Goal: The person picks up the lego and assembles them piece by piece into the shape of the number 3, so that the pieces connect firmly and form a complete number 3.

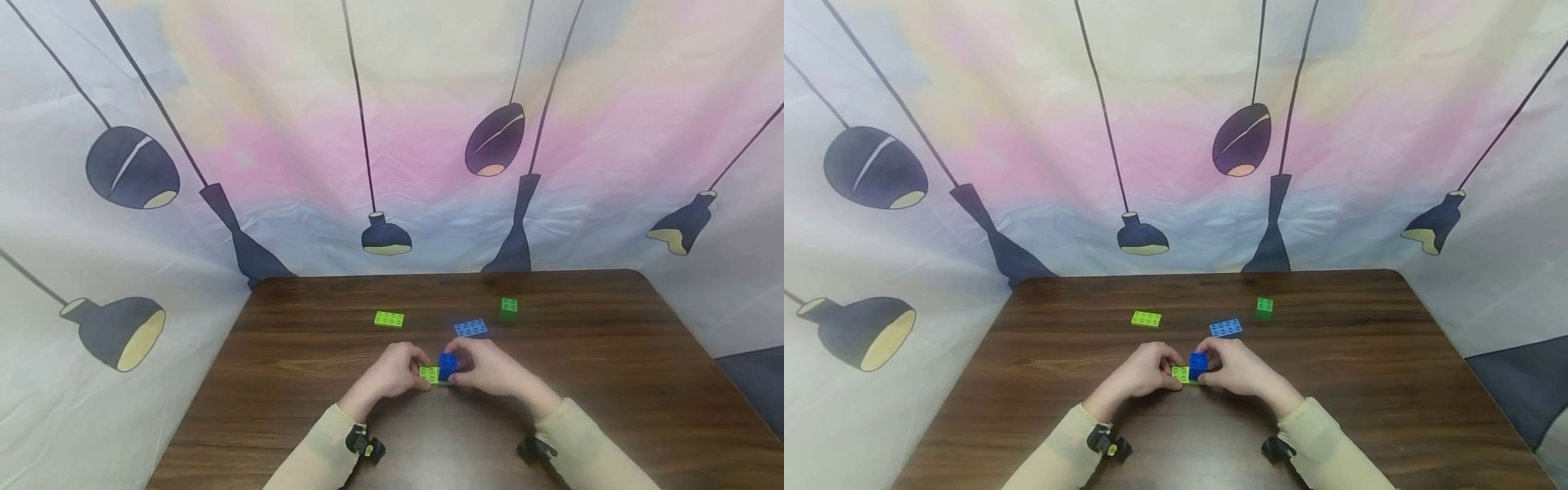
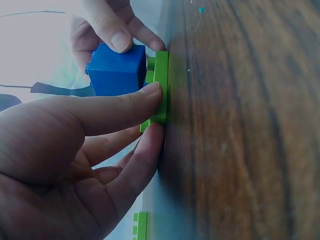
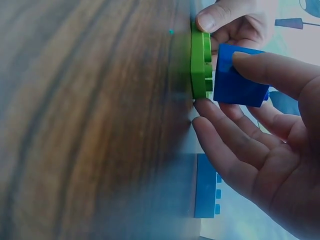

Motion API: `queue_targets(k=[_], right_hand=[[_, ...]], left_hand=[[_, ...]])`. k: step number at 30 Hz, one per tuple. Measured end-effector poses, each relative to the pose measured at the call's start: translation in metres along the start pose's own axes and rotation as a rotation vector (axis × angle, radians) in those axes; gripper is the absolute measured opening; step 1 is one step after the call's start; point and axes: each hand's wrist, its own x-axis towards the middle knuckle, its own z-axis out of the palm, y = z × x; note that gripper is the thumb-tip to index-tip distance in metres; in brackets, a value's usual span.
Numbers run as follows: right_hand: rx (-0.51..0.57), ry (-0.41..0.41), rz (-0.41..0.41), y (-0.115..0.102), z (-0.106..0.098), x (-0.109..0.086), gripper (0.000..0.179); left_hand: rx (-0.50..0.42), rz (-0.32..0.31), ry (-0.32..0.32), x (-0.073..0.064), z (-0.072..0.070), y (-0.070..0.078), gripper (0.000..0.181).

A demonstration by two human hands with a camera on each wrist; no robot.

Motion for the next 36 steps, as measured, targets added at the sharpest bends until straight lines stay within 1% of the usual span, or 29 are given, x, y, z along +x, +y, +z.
queue_targets(k=[5,25,36], right_hand=[[-0.006,-0.004,-0.014,0.0012,0.0007,0.0010,0.038],[-0.018,0.007,0.016,-0.0016,0.0039,0.0009,0.036],[-0.026,0.010,0.009,0.0007,0.0050,0.0013,0.037]], left_hand=[[-0.005,0.005,0.001,-0.0001,-0.0001,0.0003,0.030],[-0.012,0.001,0.001,-0.0009,-0.0002,0.0011,0.030],[-0.018,0.006,0.003,-0.0007,0.0001,0.0009,0.029]])
